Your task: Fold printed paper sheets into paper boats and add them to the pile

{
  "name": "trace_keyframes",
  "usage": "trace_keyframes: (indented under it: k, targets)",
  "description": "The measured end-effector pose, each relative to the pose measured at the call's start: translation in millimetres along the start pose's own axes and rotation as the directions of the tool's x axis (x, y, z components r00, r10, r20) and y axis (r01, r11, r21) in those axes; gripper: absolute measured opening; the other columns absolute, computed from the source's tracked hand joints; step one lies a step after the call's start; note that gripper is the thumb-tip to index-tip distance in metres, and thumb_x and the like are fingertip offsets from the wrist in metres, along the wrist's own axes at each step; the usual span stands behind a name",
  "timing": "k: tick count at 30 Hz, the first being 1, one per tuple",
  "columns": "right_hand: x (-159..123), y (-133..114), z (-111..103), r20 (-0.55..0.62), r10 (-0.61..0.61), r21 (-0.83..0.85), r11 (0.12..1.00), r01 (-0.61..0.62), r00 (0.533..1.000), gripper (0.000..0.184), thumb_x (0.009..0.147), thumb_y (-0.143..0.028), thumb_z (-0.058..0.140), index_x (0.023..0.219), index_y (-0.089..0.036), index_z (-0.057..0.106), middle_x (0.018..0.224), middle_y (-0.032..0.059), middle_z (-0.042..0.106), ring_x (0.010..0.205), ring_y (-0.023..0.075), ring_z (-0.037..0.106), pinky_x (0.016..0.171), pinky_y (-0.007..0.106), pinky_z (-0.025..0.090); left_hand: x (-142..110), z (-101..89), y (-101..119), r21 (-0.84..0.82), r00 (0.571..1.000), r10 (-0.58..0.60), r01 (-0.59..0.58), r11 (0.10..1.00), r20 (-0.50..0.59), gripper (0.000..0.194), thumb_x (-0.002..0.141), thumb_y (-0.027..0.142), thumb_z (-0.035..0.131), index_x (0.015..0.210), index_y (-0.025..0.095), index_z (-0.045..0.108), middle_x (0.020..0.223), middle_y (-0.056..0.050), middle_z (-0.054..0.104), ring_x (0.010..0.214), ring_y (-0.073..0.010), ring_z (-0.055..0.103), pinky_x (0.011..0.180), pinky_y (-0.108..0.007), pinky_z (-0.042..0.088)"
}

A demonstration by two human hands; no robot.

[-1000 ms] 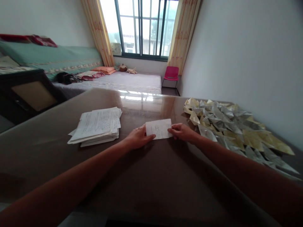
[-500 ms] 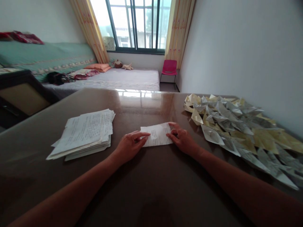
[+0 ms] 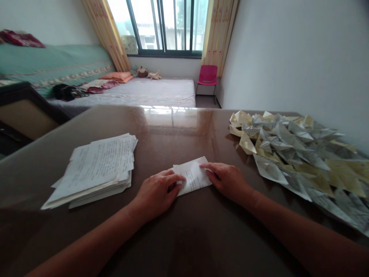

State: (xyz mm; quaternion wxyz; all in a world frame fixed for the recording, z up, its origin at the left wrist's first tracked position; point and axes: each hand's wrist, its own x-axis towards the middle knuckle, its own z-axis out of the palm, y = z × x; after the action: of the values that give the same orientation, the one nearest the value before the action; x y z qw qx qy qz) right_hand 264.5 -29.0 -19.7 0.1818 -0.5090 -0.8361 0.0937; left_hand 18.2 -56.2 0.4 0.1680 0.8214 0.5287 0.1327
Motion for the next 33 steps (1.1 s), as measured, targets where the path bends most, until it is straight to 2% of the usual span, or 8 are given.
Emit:
trace_keyframes:
  k: [3,9,15,20,23,26,30,33]
  targets:
    - [0.3,1.2,1.2,-0.007,-0.024,0.013,1.0,0.024,1.0,0.03,0.09,-0.028,0.048,0.115,-0.03,0.064,0.108,0.0022,0.07,0.091,0.0199,0.066,0.074,0.028,0.047,-1.0,1.9,-2.0,0.056,1.0,0.008,-0.007,0.998,-0.005,0.028,0.09,0.036,0.046,0.109,0.037,0.066,0.1,0.0,0.067,0.087,-0.0191,0.064,0.074,-0.029,0.047]
    - [3.8,5.0,2.9,-0.012,-0.009,0.024,1.0,0.009,1.0,0.026,0.092,-0.031,0.048,0.112,-0.031,0.066,0.097,0.0011,0.07,0.08,0.0169,0.066,0.067,0.025,0.045,-2.6,4.8,-3.4,0.16,0.999,0.032,-0.028,0.987,-0.027,0.032,0.091,0.033,0.043,0.114,0.035,0.064,0.1,-0.003,0.067,0.087,-0.0198,0.063,0.071,-0.029,0.048]
    - [6.0,5.5,3.3,0.009,-0.035,-0.02,0.999,0.035,0.999,0.029,0.096,-0.038,0.043,0.111,-0.032,0.066,0.093,0.0012,0.068,0.079,0.0164,0.065,0.068,0.026,0.044,-4.5,3.9,-0.2,0.218,0.999,0.045,-0.04,0.975,-0.015,0.032,0.091,0.03,0.04,0.115,0.033,0.061,0.096,-0.003,0.067,0.086,-0.0213,0.062,0.068,-0.031,0.048]
    - [6.8,4.7,3.0,0.019,-0.037,-0.046,0.998,0.037,0.999,0.029,0.095,-0.041,0.043,0.111,-0.032,0.066,0.092,0.0012,0.067,0.076,0.0159,0.065,0.065,0.026,0.043,-6.6,0.3,3.6,0.272,0.997,0.058,-0.043,0.961,-0.048,0.03,0.089,0.029,0.044,0.114,0.031,0.061,0.093,-0.005,0.065,0.089,-0.0222,0.06,0.067,-0.031,0.05]
    - [7.5,3.6,2.2,0.027,-0.016,-0.044,0.999,0.017,1.0,0.027,0.095,-0.04,0.045,0.11,-0.033,0.066,0.095,0.0004,0.068,0.077,0.0162,0.065,0.065,0.026,0.042,-5.3,-1.6,3.7,0.291,0.981,0.152,-0.112,0.95,-0.118,0.026,0.086,0.023,0.047,0.105,0.027,0.065,0.109,-0.007,0.062,0.105,-0.0247,0.055,0.081,-0.037,0.052]
    - [8.4,2.5,2.1,0.021,-0.003,-0.049,0.999,0.004,1.0,0.026,0.094,-0.04,0.046,0.109,-0.034,0.066,0.095,-0.0003,0.068,0.077,0.0162,0.065,0.064,0.026,0.042,-2.9,0.1,1.0,0.279,0.953,0.281,-0.241,0.93,-0.114,0.028,0.085,0.013,0.045,0.101,0.021,0.066,0.129,-0.007,0.055,0.125,-0.026,0.045,0.102,-0.043,0.043]
    - [9.3,1.8,2.4,0.021,0.006,-0.058,0.998,-0.005,1.0,0.026,0.093,-0.041,0.047,0.109,-0.034,0.067,0.095,-0.0003,0.068,0.076,0.0157,0.065,0.063,0.026,0.041,-2.2,2.3,1.2,0.223,0.948,0.315,-0.298,0.928,-0.045,0.031,0.087,0.011,0.039,0.107,0.018,0.063,0.123,-0.007,0.062,0.119,-0.0227,0.053,0.101,-0.04,0.047]
    - [9.1,1.1,1.6,0.024,0.002,-0.052,0.999,-0.001,1.0,0.026,0.094,-0.041,0.046,0.109,-0.034,0.066,0.096,-0.0004,0.068,0.079,0.0156,0.066,0.066,0.025,0.042,-4.5,2.6,9.4,0.232,0.946,0.314,-0.289,0.929,-0.079,0.034,0.087,0.015,0.042,0.116,0.016,0.059,0.127,-0.009,0.061,0.122,-0.024,0.052,0.102,-0.041,0.046]
